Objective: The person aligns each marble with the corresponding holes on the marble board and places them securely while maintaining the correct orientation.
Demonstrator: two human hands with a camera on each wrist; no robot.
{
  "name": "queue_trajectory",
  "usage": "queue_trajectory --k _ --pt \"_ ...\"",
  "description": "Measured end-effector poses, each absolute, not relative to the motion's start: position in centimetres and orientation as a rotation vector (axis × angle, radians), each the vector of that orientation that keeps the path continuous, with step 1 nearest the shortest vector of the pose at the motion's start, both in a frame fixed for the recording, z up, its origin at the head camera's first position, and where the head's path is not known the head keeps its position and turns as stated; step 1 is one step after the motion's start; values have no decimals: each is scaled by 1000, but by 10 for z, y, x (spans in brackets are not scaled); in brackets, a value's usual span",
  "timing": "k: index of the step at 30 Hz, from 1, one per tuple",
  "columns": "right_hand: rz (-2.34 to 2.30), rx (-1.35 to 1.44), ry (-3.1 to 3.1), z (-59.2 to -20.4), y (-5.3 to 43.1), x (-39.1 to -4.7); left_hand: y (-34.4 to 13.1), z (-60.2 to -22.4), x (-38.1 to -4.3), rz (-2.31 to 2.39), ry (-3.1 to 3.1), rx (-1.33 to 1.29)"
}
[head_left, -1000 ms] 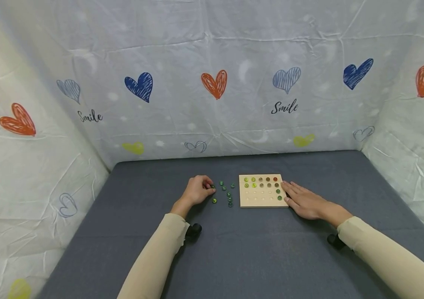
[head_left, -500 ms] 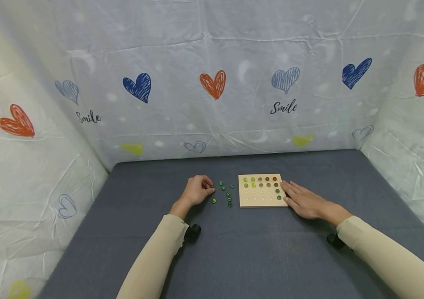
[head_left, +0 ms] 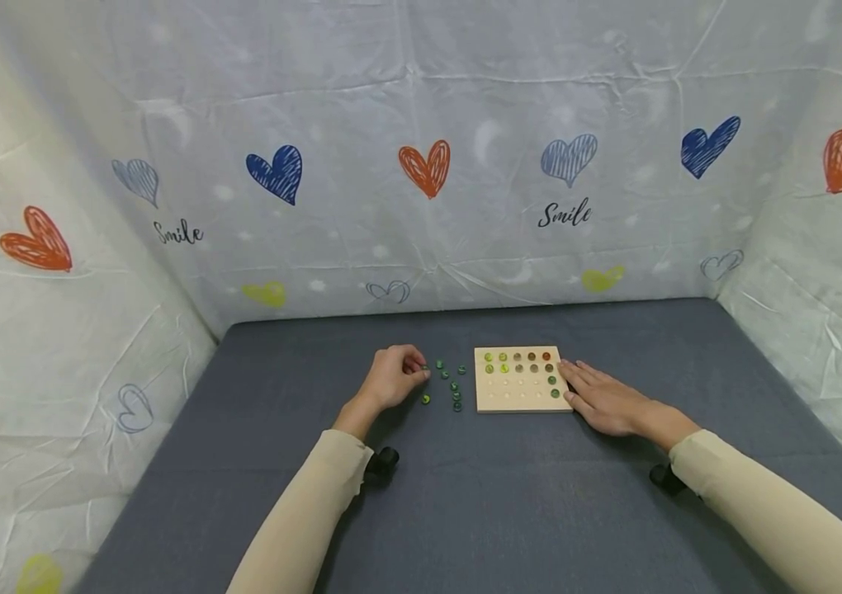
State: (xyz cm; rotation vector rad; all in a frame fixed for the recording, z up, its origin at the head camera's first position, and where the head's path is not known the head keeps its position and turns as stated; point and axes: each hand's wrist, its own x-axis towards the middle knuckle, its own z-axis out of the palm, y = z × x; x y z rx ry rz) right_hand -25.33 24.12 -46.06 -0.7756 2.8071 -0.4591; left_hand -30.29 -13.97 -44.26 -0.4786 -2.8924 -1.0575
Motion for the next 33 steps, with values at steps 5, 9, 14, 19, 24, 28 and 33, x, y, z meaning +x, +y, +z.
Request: queue_trajectory --k 5,9,14,19,24,28,33 --pt "-463 -773 2809 -462 242 -254 -136 -439 -298 -1081 -2865 -508" --pt "-465 -778 2811 -463 242 -255 -132 -438 -296 -1081 -2836 -537" --pt "-462 -771 2807 -463 242 -255 -125 -436 -293 -1080 -2827 -560" --pt "-458 -770 2805 -463 242 -255 -118 -435 -289 -1078 -2839 -578" --pt "-453 -767 2800 -463 242 -255 -111 -434 -287 -1085 -2838 -615" --pt "-455 -762 2799 -461 241 -254 -106 -434 -288 -1091 -2832 -641" --pt "-452 -762 2799 -461 241 -255 -100 -432 -288 -1091 -2824 -670"
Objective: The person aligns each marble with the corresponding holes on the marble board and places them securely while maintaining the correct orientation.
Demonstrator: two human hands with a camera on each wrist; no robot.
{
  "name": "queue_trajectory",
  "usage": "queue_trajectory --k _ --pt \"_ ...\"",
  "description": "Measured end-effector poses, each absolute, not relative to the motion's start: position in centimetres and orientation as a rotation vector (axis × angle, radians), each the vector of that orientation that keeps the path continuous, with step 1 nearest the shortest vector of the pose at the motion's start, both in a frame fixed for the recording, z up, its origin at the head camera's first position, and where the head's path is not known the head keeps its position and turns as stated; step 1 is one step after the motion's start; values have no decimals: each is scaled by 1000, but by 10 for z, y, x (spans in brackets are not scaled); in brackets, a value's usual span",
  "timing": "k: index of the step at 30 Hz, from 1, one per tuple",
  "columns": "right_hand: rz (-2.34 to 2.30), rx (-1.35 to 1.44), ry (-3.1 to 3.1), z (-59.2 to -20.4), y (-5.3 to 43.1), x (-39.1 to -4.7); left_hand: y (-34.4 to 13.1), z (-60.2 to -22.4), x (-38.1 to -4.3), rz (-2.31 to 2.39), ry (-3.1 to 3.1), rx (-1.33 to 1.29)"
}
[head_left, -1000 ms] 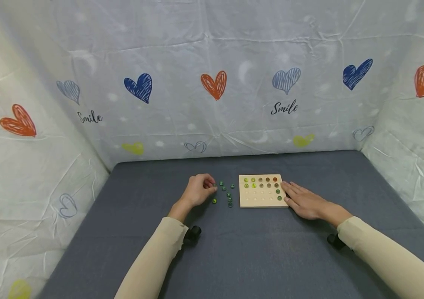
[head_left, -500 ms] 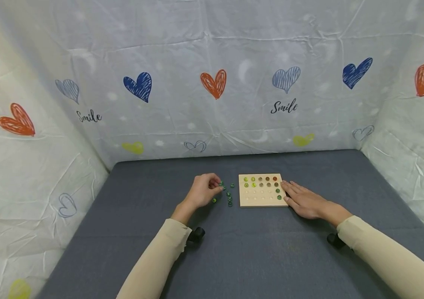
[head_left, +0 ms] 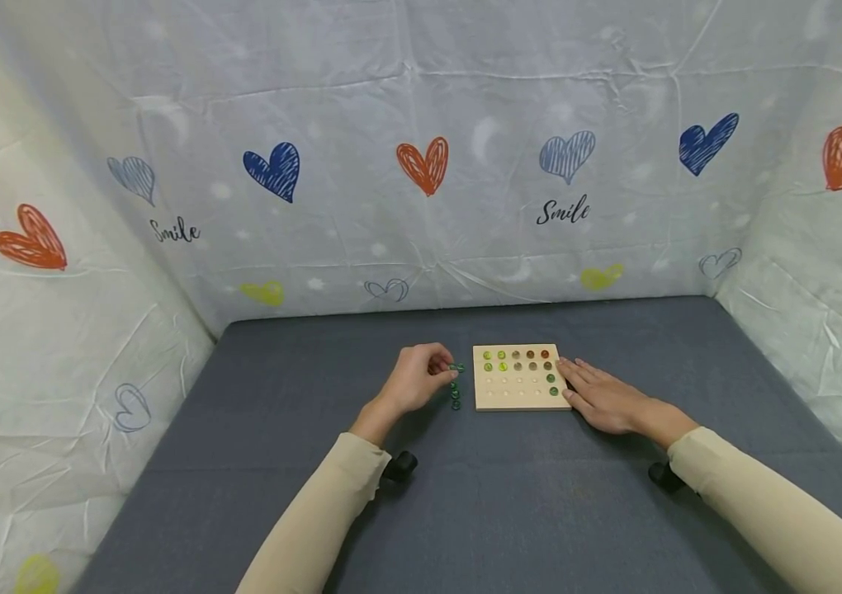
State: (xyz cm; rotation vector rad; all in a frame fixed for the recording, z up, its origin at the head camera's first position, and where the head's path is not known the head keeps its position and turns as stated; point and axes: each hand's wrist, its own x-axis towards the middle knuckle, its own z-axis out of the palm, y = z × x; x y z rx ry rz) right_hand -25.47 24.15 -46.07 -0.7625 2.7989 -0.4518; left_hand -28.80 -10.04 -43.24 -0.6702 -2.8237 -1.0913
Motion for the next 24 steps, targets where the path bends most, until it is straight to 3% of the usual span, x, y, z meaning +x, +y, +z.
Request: queue_trajectory --k 24 --pt "-453 -769 2804 -461 242 -254 -55 -435 -288 -1105 -2827 -822"
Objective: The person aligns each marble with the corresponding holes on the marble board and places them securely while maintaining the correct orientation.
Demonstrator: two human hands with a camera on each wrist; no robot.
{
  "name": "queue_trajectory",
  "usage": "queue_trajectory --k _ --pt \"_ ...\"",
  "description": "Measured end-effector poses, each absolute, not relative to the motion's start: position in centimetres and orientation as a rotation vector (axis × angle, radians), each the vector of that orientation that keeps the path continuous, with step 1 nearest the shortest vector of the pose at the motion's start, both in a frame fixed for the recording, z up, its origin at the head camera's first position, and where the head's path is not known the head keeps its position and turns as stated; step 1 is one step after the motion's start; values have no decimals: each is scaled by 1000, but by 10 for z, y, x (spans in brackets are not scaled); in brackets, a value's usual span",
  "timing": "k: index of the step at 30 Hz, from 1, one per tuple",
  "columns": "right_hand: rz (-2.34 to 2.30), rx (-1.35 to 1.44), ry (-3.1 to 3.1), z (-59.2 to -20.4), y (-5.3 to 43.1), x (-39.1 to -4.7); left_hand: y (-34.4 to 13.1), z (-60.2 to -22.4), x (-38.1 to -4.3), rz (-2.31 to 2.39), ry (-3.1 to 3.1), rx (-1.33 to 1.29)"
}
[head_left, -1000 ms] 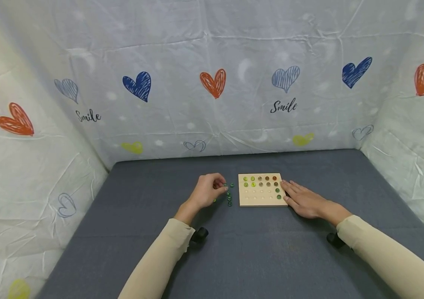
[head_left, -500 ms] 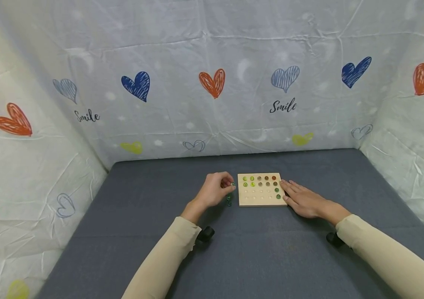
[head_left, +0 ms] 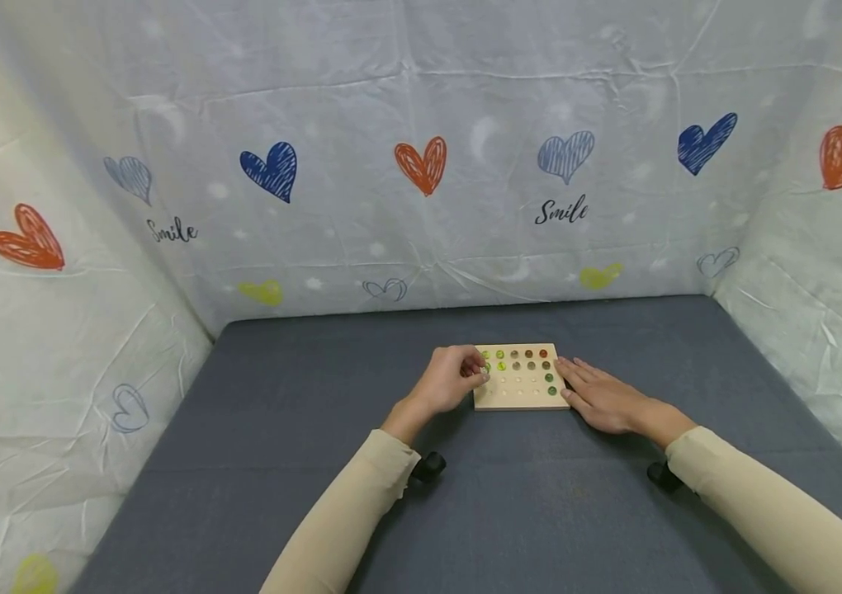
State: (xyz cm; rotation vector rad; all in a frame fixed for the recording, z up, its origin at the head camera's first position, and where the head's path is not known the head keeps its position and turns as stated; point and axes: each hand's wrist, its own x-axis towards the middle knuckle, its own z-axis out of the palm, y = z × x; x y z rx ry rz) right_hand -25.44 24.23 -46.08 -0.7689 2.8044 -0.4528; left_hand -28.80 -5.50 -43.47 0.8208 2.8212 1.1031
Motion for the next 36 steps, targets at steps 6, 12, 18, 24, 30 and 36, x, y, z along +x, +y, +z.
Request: queue_trajectory --k 6,12,18,24,30,36 --pt "-456 -774 2802 -460 242 -254 -41 -436 -286 1102 2793 860" --pt "-448 -774 2807 -461 242 -254 -28 -440 -286 1092 2793 903" --pt "-453 -764 2802 -461 242 -254 -15 -448 -288 1085 2800 953" --pt "-450 -764 2809 -463 243 -255 -1 -455 -293 1051 2799 910" --pt "-451 -765 2808 -463 242 -254 12 -456 -295 1044 2799 859" --pt "-474 -775 2811 -463 242 -255 21 -456 -295 1010 2827 817"
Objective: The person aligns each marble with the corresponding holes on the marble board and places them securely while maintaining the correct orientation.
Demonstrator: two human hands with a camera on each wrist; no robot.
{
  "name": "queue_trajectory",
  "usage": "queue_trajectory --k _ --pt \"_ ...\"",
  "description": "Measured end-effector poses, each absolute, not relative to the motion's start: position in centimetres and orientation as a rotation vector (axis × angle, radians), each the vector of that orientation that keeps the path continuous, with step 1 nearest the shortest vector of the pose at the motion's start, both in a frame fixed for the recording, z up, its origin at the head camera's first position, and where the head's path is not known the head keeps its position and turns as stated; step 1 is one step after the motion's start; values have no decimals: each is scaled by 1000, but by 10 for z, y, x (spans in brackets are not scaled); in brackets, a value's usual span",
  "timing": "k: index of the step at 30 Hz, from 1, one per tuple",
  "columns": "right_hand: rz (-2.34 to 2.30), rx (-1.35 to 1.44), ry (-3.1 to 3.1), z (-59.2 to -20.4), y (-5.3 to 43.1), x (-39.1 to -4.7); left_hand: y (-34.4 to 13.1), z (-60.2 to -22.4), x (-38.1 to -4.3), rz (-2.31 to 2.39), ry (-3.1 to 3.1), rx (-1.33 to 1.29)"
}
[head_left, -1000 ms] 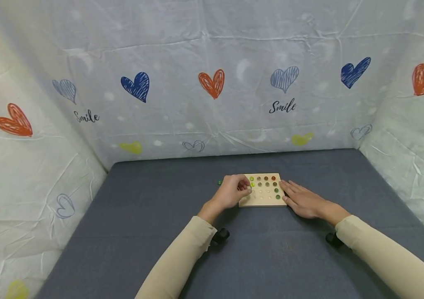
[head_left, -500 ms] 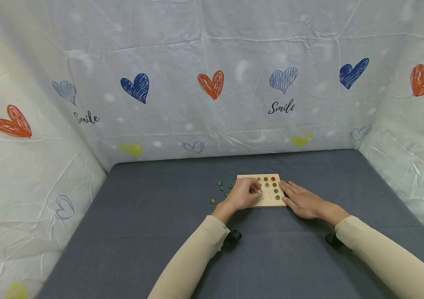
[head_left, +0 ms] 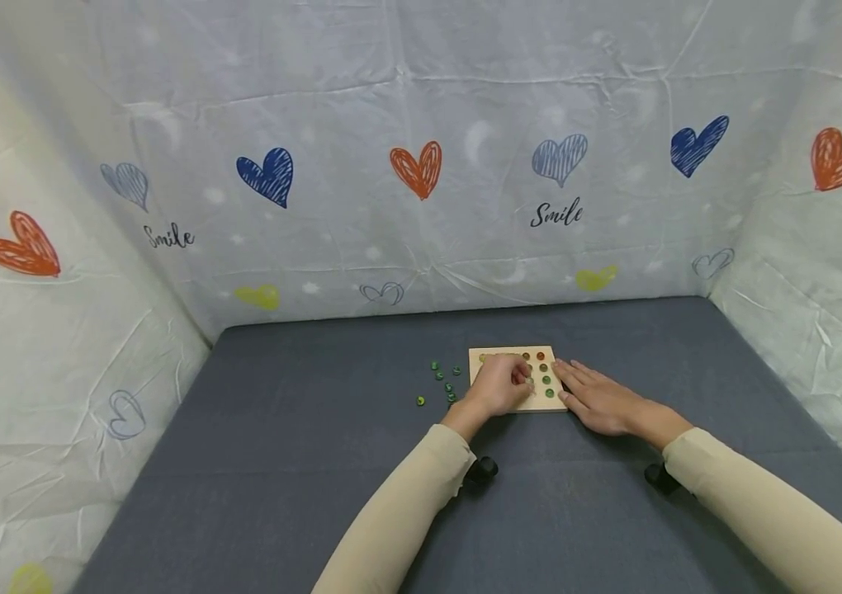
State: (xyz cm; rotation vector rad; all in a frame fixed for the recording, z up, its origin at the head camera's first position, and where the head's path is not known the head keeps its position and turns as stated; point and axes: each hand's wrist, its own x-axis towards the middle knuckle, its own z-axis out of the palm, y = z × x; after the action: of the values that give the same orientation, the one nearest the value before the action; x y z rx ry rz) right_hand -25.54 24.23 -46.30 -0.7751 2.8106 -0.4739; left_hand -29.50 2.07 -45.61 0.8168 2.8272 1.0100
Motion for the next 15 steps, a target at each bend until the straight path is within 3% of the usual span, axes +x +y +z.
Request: queue_trajectory --k 15 --pt "-461 -782 2815 -463 242 -255 22 -454 -290 945 2884 800"
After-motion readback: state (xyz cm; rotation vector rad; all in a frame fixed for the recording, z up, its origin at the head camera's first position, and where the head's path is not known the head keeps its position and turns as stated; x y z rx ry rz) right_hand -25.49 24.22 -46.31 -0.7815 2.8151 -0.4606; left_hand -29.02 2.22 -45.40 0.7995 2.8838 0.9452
